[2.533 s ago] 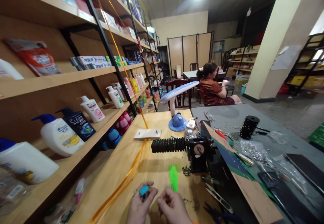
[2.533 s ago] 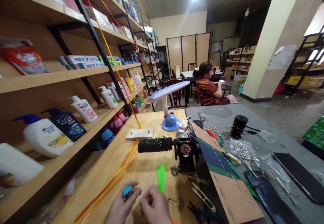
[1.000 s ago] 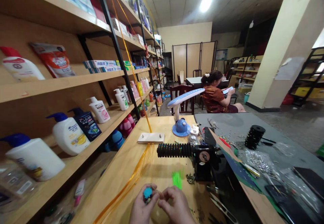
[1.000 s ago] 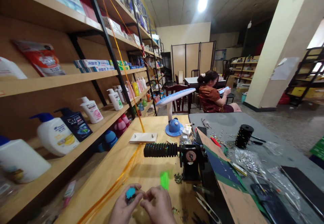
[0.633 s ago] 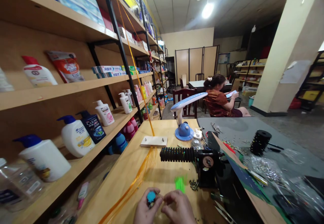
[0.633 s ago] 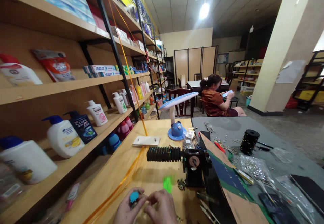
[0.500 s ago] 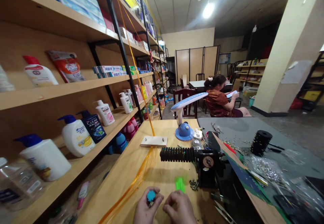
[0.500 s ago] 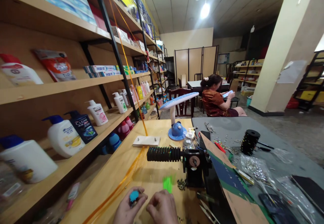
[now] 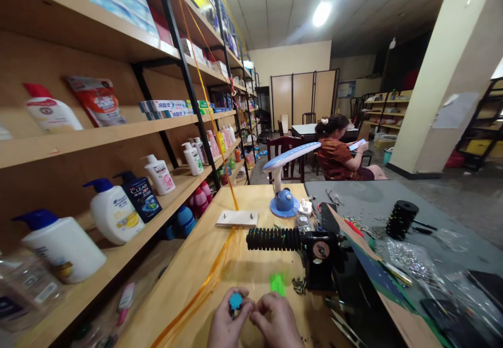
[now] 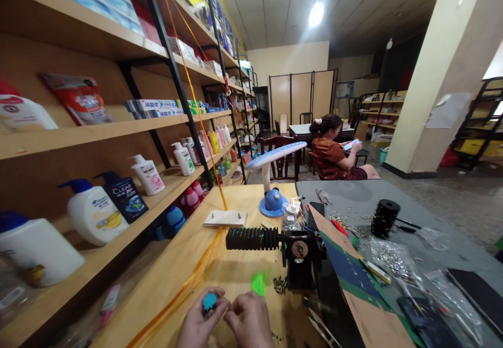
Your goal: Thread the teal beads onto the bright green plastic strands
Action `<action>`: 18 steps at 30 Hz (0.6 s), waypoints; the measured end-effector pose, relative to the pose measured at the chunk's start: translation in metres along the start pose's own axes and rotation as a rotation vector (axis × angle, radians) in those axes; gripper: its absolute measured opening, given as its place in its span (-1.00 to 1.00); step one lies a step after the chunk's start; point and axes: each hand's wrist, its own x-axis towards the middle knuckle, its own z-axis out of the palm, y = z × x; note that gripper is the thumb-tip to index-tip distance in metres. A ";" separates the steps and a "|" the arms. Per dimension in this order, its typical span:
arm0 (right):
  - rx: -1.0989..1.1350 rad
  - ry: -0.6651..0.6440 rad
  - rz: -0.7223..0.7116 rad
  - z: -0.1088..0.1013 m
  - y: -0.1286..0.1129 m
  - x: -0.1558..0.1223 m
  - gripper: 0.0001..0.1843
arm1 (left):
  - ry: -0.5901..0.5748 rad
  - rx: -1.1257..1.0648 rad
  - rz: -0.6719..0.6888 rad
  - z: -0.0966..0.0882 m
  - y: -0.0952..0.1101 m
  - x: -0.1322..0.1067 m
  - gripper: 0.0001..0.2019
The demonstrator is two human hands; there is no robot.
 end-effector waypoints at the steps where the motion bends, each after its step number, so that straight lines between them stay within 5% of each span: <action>1: -0.009 -0.003 0.003 0.001 0.000 0.001 -0.92 | -0.012 -0.014 -0.003 0.000 -0.002 0.001 -0.41; 10: -0.057 -0.021 0.032 0.004 0.002 0.005 -0.88 | -0.206 0.043 -0.054 -0.016 -0.009 0.014 -0.45; 14: 0.056 -0.039 -0.045 -0.007 0.004 0.001 -0.84 | -0.193 0.155 -0.006 -0.018 -0.011 0.016 -0.46; 18: 0.178 0.079 -0.101 -0.023 0.001 0.005 -0.67 | -0.185 0.286 0.079 -0.013 -0.011 0.013 -0.48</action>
